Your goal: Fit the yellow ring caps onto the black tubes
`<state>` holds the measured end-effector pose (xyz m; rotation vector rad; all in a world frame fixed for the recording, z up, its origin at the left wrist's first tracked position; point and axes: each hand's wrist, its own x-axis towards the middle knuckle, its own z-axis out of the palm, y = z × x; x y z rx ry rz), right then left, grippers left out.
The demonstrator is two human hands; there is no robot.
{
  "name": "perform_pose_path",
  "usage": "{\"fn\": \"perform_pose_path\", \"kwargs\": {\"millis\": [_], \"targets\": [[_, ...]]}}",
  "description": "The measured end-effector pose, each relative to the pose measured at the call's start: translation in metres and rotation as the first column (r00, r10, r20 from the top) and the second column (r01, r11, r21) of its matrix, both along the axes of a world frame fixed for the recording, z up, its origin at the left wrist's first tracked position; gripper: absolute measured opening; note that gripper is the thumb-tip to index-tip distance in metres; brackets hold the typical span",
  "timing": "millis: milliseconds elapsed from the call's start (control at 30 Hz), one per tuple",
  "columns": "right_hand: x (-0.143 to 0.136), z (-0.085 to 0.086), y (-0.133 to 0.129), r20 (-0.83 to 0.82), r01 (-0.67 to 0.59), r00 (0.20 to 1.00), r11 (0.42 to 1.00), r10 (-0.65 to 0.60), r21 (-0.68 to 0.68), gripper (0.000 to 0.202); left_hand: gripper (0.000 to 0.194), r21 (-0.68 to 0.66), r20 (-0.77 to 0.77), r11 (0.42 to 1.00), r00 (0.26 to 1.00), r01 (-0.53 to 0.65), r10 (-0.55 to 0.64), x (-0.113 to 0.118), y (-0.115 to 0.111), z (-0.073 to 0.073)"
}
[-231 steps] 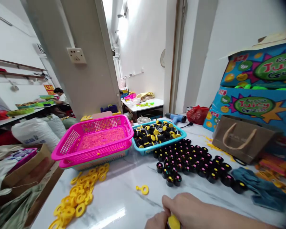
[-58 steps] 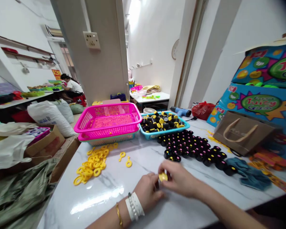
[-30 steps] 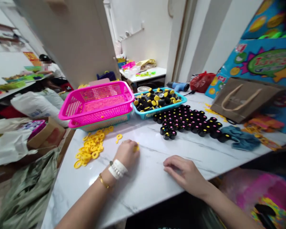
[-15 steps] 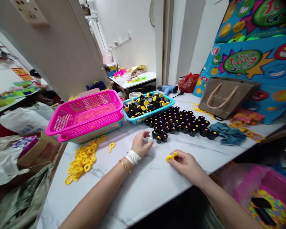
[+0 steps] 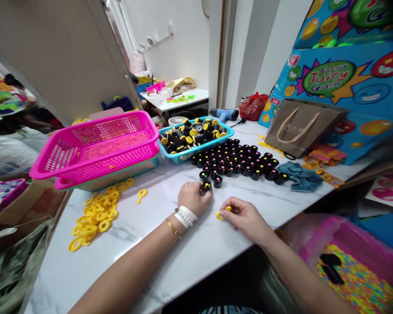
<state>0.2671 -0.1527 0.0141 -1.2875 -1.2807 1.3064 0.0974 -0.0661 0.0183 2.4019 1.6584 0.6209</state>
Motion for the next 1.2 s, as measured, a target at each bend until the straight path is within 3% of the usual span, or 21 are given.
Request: {"fn": "perform_pose_path", "kwargs": {"millis": [133,200,367,533,700,833,933,1200], "targets": [[0.003,0.005,0.003,0.094,-0.005,0.996,1.000,0.003,0.023,0.023,0.017,-0.025,-0.008,0.998,0.999,0.052,-0.052,-0.018,-0.025,0.003],[0.004,0.007,0.007,0.142,0.009,0.990,1.000,-0.007,-0.011,0.027,0.028,-0.027,0.013,0.999,1.000,0.025,-0.025,-0.020,-0.029,0.003],[0.002,0.010,0.018,0.148,0.048,0.988,0.998,-0.043,-0.036,0.033,0.043,-0.024,0.113,1.000,0.994,-0.005,0.008,-0.001,-0.012,-0.001],[0.004,0.008,0.023,0.131,0.053,0.990,0.998,-0.055,0.017,0.031,0.029,-0.030,0.192,0.999,0.981,0.045,-0.038,0.008,-0.001,-0.003],[0.003,0.005,0.021,-0.088,0.055,0.994,0.988,-0.068,-0.143,0.033,0.019,-0.125,0.230,0.979,0.965,0.159,-0.128,-0.019,-0.038,-0.001],[-0.013,0.006,0.020,-0.180,-0.050,0.984,0.981,0.016,-0.185,0.032,0.020,-0.128,0.234,0.972,0.959,0.195,-0.161,-0.035,-0.065,0.001],[-0.026,0.007,0.020,-0.156,-0.092,0.986,0.981,0.065,-0.172,0.032,0.018,-0.135,0.246,0.971,0.956,0.199,-0.162,-0.036,-0.068,0.001],[-0.038,0.001,0.019,-0.078,0.024,0.996,0.995,-0.031,-0.094,0.033,0.021,-0.242,0.234,0.953,0.964,0.185,-0.128,-0.034,-0.069,0.005]]}}
